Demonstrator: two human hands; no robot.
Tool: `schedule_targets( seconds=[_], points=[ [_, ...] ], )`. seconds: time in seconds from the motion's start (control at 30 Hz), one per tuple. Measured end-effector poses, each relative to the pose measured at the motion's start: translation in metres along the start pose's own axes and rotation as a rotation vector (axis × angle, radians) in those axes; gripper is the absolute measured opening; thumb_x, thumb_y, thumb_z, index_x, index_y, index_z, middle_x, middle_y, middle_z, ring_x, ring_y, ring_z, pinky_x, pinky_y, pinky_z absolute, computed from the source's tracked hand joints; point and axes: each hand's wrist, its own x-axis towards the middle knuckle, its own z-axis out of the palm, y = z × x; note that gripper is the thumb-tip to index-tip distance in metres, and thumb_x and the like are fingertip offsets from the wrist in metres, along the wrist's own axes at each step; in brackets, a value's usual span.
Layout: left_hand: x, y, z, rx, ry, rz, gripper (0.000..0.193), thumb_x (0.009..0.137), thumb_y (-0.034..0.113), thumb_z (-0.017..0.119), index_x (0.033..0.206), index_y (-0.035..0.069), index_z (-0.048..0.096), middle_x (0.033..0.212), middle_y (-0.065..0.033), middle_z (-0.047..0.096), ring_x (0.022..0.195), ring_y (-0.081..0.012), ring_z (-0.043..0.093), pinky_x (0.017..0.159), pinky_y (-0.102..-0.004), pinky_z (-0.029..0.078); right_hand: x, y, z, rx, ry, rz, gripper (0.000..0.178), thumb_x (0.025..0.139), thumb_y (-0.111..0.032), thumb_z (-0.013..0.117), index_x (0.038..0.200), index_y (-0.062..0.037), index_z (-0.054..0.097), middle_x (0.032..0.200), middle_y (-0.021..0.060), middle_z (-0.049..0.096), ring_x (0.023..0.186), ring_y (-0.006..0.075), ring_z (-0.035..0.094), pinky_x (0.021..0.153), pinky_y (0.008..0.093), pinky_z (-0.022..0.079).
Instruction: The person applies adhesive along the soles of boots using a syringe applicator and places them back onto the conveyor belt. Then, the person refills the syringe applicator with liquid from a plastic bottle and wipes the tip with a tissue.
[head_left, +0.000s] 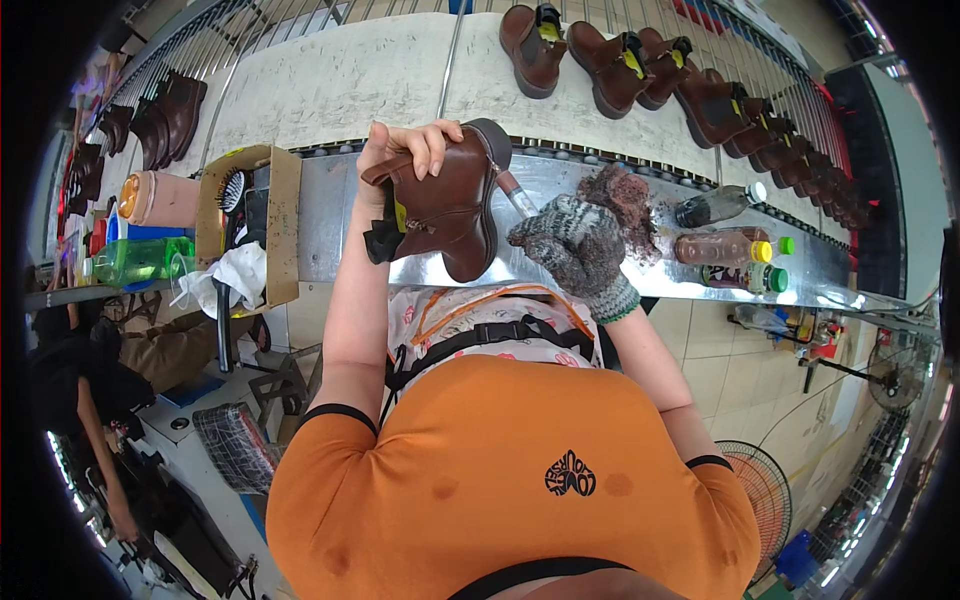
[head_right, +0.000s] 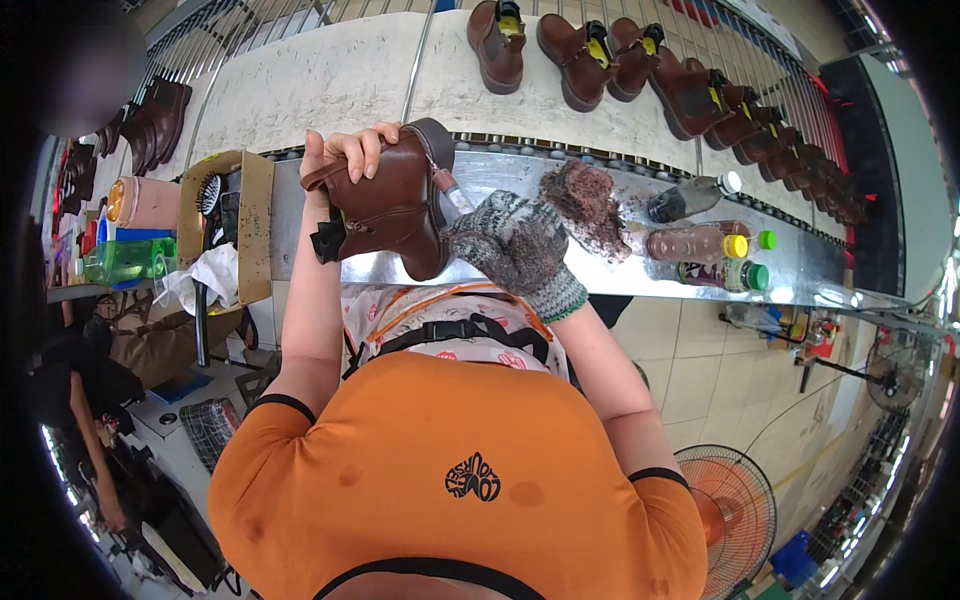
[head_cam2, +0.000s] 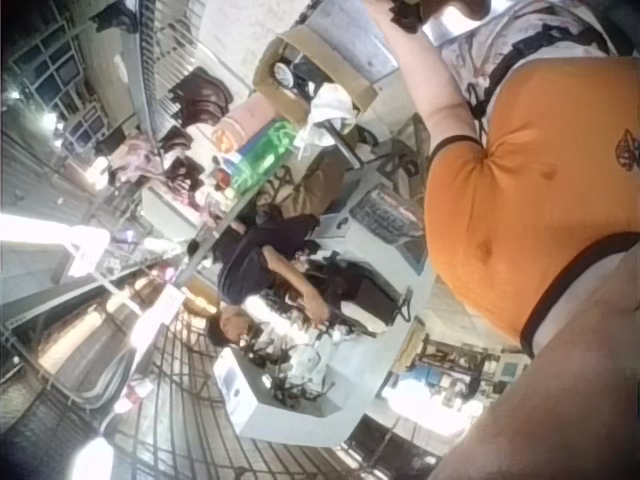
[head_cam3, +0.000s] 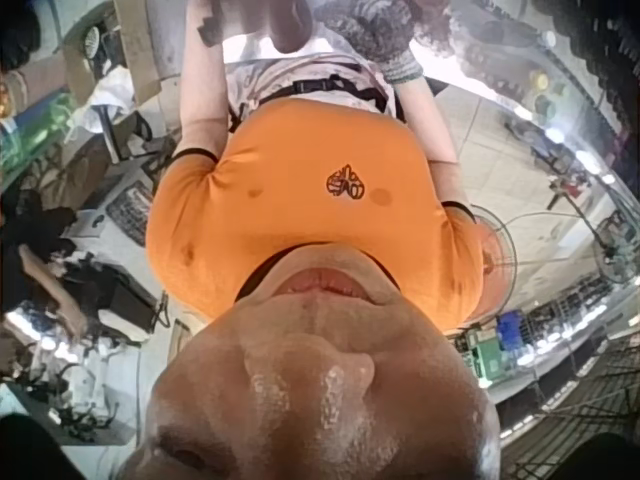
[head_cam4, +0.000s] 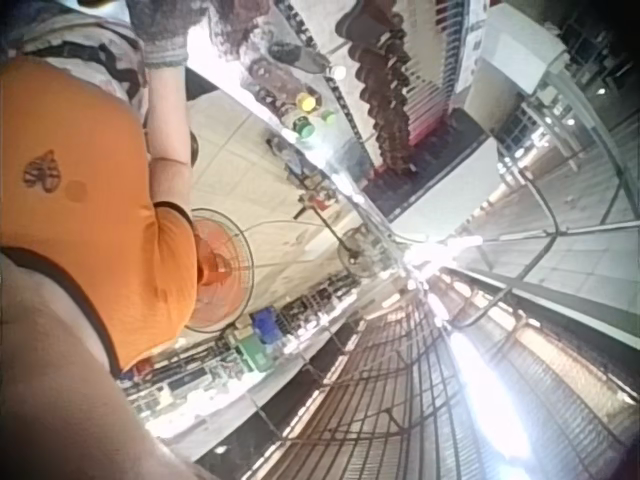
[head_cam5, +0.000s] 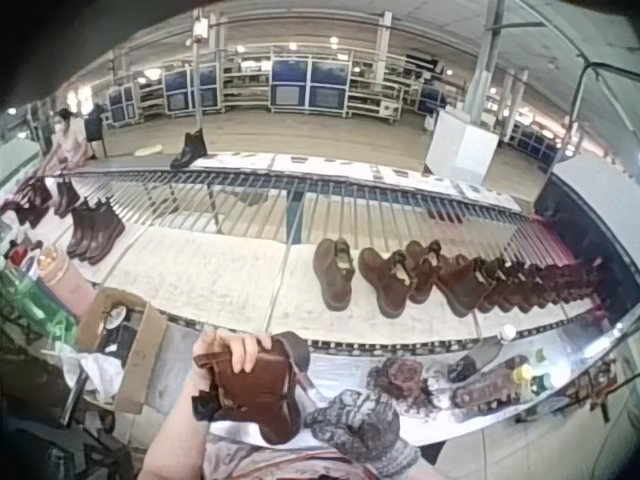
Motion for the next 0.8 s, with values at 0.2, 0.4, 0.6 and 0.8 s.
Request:
schedule_targets(
  seconds=[0.2, 0.4, 0.6, 0.8],
  points=[
    [-0.007, 0.003, -0.016, -0.087, 0.091, 0.015, 0.072, 0.092, 0.063, 0.027, 0.060, 0.007, 0.060, 0.069, -0.0064, 0.053, 0.101, -0.0258, 0.044, 0.098, -0.0390, 0.028, 0.003, 0.024, 0.035, -0.046, 0.062, -0.084, 0.018, 0.081, -0.036, 0.061, 0.084, -0.0209, 0.069, 0.069, 0.0009, 0.055, 0.064, 0.0176, 0.055, 0.055, 0.0324, 0.043],
    [-0.016, 0.004, -0.037, -0.199, 0.123, 0.048, 0.072, 0.092, 0.063, 0.026, 0.061, 0.007, 0.059, 0.070, -0.0056, 0.051, 0.109, -0.0265, 0.044, 0.102, -0.0431, 0.030, 0.005, 0.026, 0.055, 0.073, 0.092, -0.033, 0.009, 0.076, -0.031, 0.065, 0.077, -0.0227, 0.069, 0.068, 0.0006, 0.055, 0.062, 0.0185, 0.056, 0.057, 0.0314, 0.044],
    [-0.026, 0.007, -0.047, -0.315, 0.221, 0.055, 0.070, 0.091, 0.063, 0.028, 0.061, 0.008, 0.058, 0.071, -0.0039, 0.052, 0.111, -0.0255, 0.045, 0.102, -0.0442, 0.031, 0.005, 0.035, 0.075, 0.027, 0.136, -0.169, 0.013, 0.080, -0.028, 0.060, 0.086, -0.0266, 0.071, 0.069, 0.0008, 0.056, 0.064, 0.0205, 0.057, 0.056, 0.0335, 0.045],
    [-0.037, 0.006, -0.059, -0.328, 0.241, 0.085, 0.067, 0.091, 0.062, 0.030, 0.064, 0.008, 0.058, 0.074, -0.0045, 0.053, 0.112, -0.0252, 0.043, 0.103, -0.0436, 0.029, 0.001, 0.038, 0.084, 0.159, 0.058, -0.107, 0.016, 0.083, -0.027, 0.057, 0.088, -0.0250, 0.072, 0.071, 0.0030, 0.060, 0.067, 0.0222, 0.058, 0.058, 0.0350, 0.046]
  ],
)
